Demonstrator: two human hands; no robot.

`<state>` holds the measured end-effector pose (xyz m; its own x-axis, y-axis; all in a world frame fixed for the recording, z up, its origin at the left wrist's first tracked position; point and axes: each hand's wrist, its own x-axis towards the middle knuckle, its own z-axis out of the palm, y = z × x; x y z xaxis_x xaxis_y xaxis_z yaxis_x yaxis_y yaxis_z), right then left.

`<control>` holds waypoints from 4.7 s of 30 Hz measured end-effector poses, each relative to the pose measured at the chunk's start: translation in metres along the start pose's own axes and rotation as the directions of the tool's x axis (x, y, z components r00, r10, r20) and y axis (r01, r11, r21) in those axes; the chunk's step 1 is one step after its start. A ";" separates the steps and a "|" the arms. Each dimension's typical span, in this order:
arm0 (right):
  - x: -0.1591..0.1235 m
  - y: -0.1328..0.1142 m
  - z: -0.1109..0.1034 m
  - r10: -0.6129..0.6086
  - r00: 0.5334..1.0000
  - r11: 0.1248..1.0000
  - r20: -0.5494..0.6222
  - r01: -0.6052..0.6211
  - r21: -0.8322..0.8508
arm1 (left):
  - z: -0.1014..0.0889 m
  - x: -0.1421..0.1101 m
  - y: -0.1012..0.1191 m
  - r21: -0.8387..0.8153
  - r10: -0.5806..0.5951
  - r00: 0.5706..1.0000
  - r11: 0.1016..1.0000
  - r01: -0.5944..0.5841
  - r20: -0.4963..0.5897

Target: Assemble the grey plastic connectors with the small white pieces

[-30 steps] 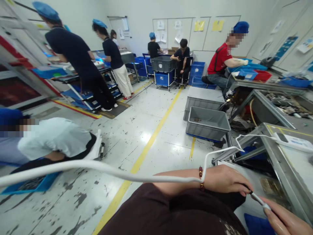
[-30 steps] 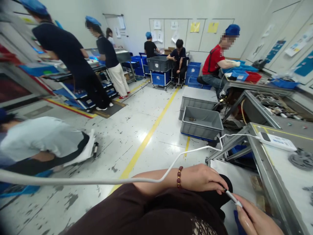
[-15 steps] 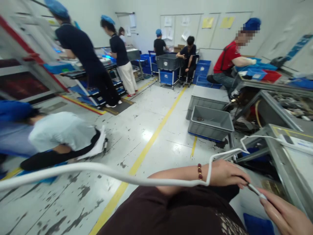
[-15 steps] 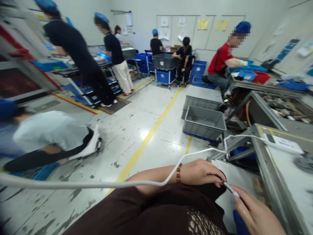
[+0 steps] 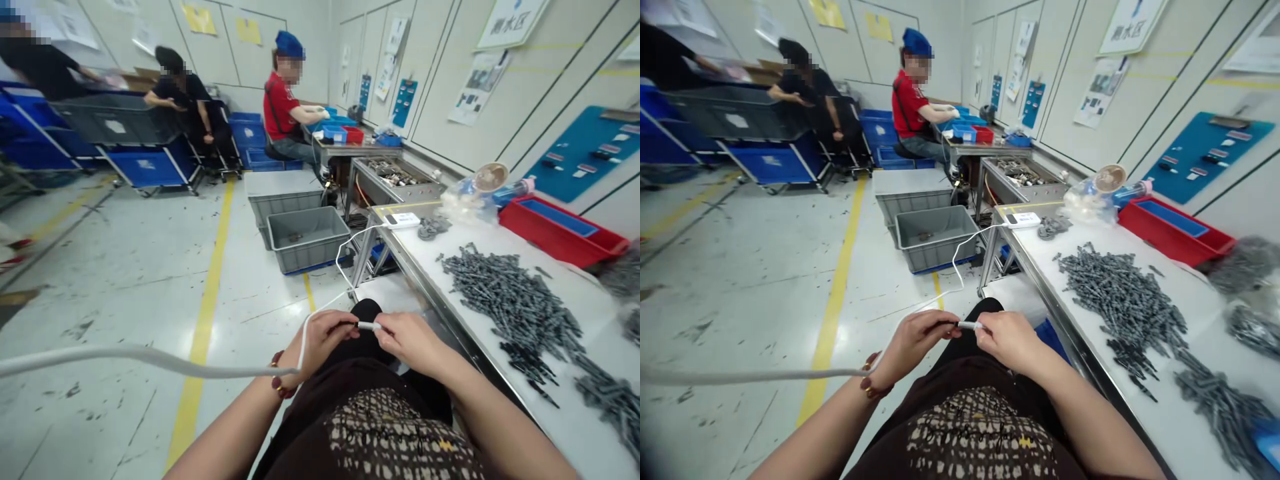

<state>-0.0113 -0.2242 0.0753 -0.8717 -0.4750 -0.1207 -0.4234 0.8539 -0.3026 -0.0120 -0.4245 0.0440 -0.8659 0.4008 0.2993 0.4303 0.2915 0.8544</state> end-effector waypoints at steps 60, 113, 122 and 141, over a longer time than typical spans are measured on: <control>0.064 -0.054 0.053 -0.411 0.852 0.909 0.324 0.409 0.078 | -0.013 -0.102 -0.041 -0.424 -0.544 0.821 0.794 0.435 -0.175; 0.076 -0.038 0.079 -0.463 0.837 0.878 0.291 0.390 0.277 | -0.021 -0.094 -0.038 -0.477 -0.573 0.805 0.757 0.447 -0.154; 0.066 -0.053 0.059 -0.433 0.855 0.900 0.284 0.394 0.186 | -0.029 -0.094 -0.029 -0.378 -0.537 0.829 0.808 0.452 -0.157; 0.017 -0.026 0.030 -0.108 0.989 0.994 0.106 0.108 0.003 | -0.015 -0.034 -0.024 -0.116 -0.272 0.960 0.953 0.279 0.072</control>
<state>-0.0081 -0.2609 0.0523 -0.7900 -0.5839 -0.1869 -0.5142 0.7970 -0.3169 0.0031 -0.4578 0.0193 -0.9294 0.3682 0.0241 0.1390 0.2887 0.9473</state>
